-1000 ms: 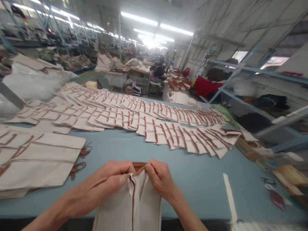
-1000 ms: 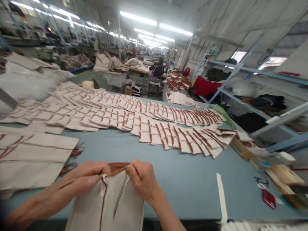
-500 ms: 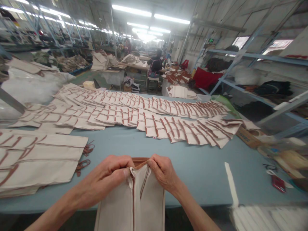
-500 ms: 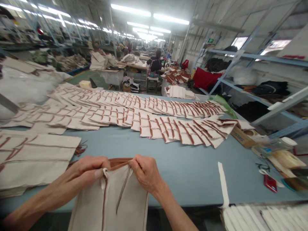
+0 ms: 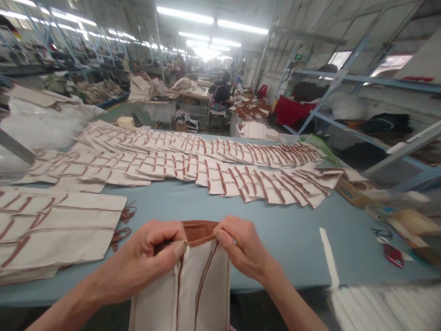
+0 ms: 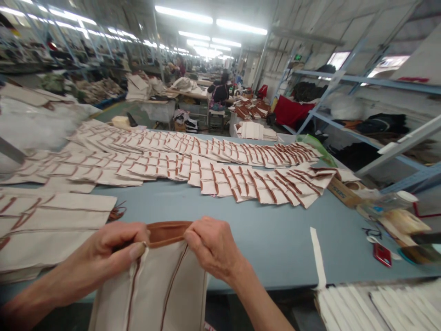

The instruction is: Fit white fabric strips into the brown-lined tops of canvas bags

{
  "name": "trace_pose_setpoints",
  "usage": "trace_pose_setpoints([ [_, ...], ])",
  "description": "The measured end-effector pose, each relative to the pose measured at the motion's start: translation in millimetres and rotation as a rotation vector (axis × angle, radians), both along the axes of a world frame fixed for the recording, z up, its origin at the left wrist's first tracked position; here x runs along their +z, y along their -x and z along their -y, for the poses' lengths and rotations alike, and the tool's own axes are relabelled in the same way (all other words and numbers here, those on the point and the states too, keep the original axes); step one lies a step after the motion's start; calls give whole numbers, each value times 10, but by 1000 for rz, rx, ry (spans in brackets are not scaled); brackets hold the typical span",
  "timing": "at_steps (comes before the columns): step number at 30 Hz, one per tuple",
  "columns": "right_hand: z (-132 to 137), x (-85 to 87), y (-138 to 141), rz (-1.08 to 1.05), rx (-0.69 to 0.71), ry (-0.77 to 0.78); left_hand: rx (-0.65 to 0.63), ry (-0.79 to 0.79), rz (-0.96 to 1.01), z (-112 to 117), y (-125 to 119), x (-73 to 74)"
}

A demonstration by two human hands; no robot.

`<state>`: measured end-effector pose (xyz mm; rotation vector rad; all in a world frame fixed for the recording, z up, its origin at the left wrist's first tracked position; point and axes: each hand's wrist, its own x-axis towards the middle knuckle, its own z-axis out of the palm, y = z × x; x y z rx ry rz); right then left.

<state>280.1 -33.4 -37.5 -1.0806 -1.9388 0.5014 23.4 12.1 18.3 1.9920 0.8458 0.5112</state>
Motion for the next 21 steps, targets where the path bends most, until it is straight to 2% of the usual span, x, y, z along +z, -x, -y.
trace_pose_setpoints([
  [4, -11, 263, 137, -60, 89, -26, -42, 26, 130, 20, 8, 7],
  [7, -24, 371, 328, -106, 99, 3, -25, 84, 194, 2, -26, 27],
  [11, -3, 455, 530, -100, 15, 112, -4, 121, 168, -34, -65, 90],
  [14, 28, 507, 580, -80, -8, 219, -7, 153, 128, -43, -45, 113],
  [21, 1, 580, 570, -82, 27, 350, -62, 226, 174, -66, 26, 24],
])
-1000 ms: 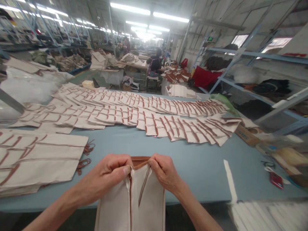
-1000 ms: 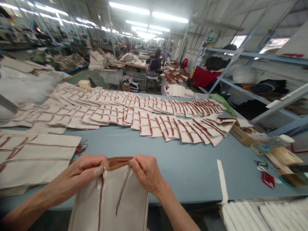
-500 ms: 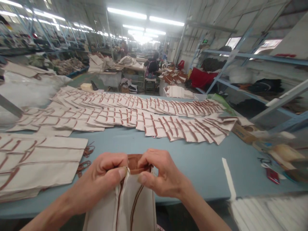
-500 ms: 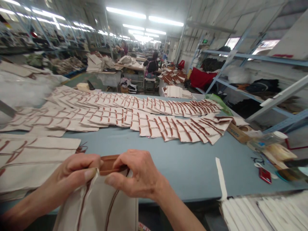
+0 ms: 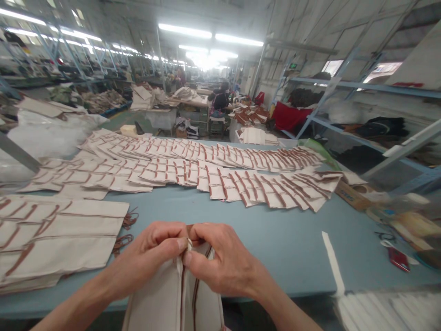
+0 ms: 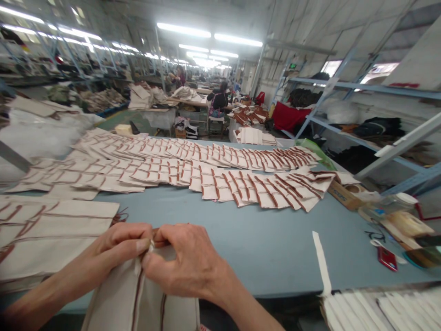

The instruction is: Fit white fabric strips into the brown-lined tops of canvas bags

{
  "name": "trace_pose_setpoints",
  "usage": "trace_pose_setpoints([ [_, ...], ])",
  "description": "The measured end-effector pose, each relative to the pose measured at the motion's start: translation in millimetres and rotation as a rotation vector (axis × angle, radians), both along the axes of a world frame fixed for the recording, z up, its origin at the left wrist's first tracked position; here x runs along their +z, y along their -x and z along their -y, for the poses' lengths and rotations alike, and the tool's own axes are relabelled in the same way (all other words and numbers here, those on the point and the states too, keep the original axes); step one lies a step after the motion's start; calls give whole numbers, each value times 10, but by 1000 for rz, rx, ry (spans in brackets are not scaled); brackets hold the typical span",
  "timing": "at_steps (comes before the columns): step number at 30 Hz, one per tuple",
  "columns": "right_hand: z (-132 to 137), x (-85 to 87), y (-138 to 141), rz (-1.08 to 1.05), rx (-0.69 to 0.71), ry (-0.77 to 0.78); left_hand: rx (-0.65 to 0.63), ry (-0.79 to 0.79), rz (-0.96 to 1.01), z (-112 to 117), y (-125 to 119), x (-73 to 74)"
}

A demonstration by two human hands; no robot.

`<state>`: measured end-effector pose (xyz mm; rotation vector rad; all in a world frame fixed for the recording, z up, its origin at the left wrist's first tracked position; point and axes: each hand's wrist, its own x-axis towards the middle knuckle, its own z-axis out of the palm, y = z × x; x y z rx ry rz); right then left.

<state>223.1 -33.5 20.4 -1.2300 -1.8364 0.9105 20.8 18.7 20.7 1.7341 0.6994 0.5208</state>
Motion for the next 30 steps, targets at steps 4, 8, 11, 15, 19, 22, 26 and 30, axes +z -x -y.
trace_pose_setpoints([
  [4, -14, 58, 13, 37, -5, 50, 0, -6, -61, 10, -34, 56],
  [8, 25, 48, 81, 146, -118, 5, 42, -78, -157, 37, -71, 120],
  [11, 50, -50, 169, 228, -206, -111, 47, -119, -214, 34, -80, 115],
  [15, 48, -232, 260, 318, -305, -248, 42, -194, -214, 22, -61, 58],
  [19, 53, -274, 208, 288, -249, -175, 51, -297, -228, 60, 11, -56],
  [22, 71, -160, 88, 220, -110, -60, 75, -423, -246, 97, 91, -125],
  [26, 64, -1, -19, 125, -20, -76, 33, -567, -232, 92, 148, -94],
  [30, 24, 17, -10, 88, 14, -123, 44, -642, -253, 68, 187, -67],
])
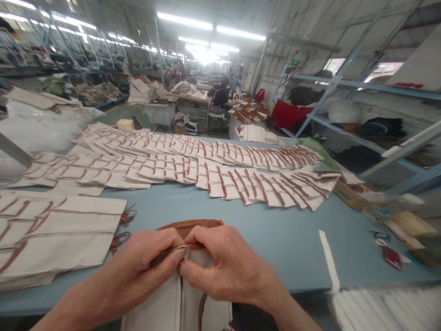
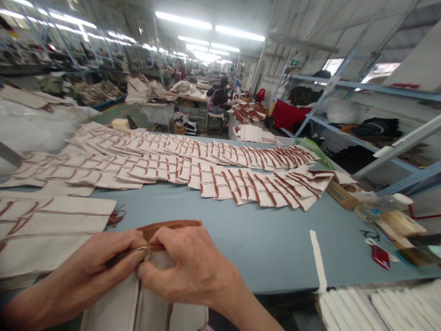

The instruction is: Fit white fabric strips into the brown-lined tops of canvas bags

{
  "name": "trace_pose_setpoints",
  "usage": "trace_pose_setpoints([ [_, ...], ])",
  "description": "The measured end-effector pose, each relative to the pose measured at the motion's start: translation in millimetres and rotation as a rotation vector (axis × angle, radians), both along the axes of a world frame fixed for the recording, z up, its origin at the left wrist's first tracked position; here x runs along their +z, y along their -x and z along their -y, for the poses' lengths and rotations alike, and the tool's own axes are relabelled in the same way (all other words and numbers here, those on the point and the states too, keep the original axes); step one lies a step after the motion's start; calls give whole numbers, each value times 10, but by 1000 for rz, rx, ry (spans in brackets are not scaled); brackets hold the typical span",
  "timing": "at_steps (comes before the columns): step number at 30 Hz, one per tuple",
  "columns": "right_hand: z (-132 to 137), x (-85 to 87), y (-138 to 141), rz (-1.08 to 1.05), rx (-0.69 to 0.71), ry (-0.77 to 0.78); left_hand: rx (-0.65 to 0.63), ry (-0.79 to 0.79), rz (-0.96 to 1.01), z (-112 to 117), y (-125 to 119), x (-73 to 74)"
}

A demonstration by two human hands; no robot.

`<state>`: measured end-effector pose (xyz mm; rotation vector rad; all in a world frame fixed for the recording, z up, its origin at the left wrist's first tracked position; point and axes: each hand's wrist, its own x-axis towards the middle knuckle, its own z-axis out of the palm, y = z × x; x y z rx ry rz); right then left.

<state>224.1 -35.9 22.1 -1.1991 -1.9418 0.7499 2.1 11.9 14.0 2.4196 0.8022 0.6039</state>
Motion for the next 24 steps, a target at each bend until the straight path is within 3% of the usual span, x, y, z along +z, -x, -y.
trace_pose_setpoints([
  [4, -33, -14, 34, 47, -3, -24, 21, -44, 23, -11, 98, -21],
  [8, -55, -19, 75, 28, 46, -84, -20, -22, 88, -44, 173, 52],
  [17, -62, -148, 155, -12, 64, -208, -52, 70, -60, -70, 324, 172],
  [20, -77, -159, 176, 7, 55, -229, -5, 46, -144, -34, 351, 222],
  [24, -95, -173, 186, 58, 14, -253, -16, -56, -90, -34, 236, 301],
])
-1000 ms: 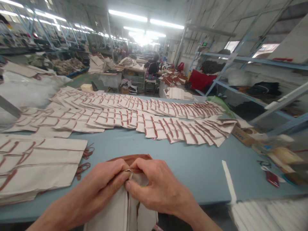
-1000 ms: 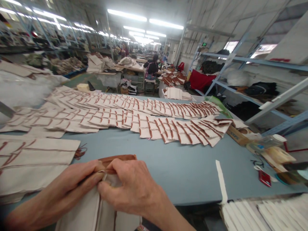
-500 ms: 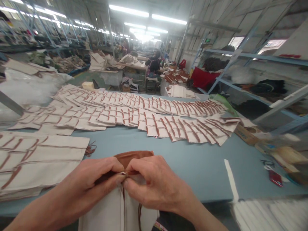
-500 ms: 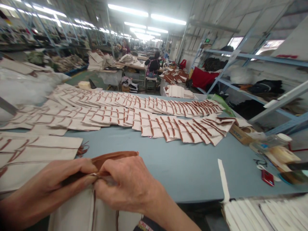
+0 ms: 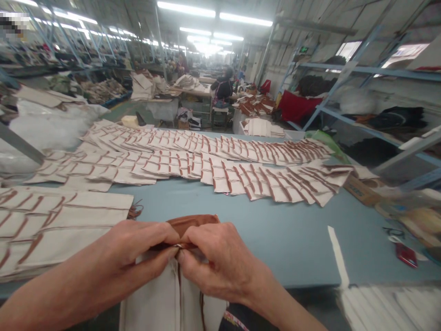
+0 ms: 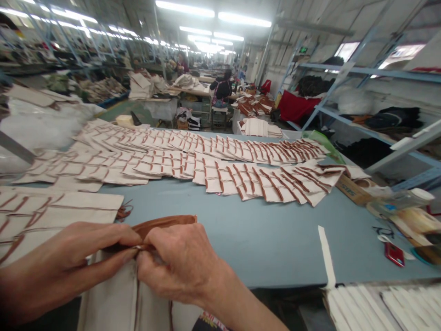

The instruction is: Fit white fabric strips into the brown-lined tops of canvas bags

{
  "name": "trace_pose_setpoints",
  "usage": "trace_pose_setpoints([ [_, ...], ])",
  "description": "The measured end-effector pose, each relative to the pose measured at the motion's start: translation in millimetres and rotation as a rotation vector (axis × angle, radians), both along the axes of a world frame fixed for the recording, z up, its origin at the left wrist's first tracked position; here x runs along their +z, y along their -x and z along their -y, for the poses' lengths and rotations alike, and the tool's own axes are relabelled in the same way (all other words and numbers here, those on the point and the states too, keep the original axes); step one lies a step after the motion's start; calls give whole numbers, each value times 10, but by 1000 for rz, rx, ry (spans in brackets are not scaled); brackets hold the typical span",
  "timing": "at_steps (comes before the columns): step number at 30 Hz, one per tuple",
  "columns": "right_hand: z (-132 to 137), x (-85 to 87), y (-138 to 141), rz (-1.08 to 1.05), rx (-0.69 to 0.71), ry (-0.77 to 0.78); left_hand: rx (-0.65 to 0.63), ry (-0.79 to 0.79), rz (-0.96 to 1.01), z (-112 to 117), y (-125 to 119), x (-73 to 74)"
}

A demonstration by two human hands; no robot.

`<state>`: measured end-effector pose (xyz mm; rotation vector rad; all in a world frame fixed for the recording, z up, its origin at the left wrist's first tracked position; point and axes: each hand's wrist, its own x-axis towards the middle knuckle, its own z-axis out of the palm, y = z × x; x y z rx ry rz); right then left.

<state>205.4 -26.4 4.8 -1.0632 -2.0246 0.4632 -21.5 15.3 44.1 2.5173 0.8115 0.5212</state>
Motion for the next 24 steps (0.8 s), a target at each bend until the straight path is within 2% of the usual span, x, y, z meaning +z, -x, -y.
trace_pose_setpoints([
  [3, -3, -11, -14, 6, -2, -3, -37, -78, 40, -16, -111, 10],
  [10, 14, -74, -44, 144, -2, -59, 56, -188, 79, 3, -186, -144],
  [15, -10, -83, -41, 180, -12, -57, 10, -230, 12, -7, -212, -166],
  [19, -37, -64, -53, 30, 28, 41, -38, -256, 36, -1, -201, -215],
  [24, -27, -11, -121, -186, 135, 321, -87, -348, -43, 67, -159, -235],
])
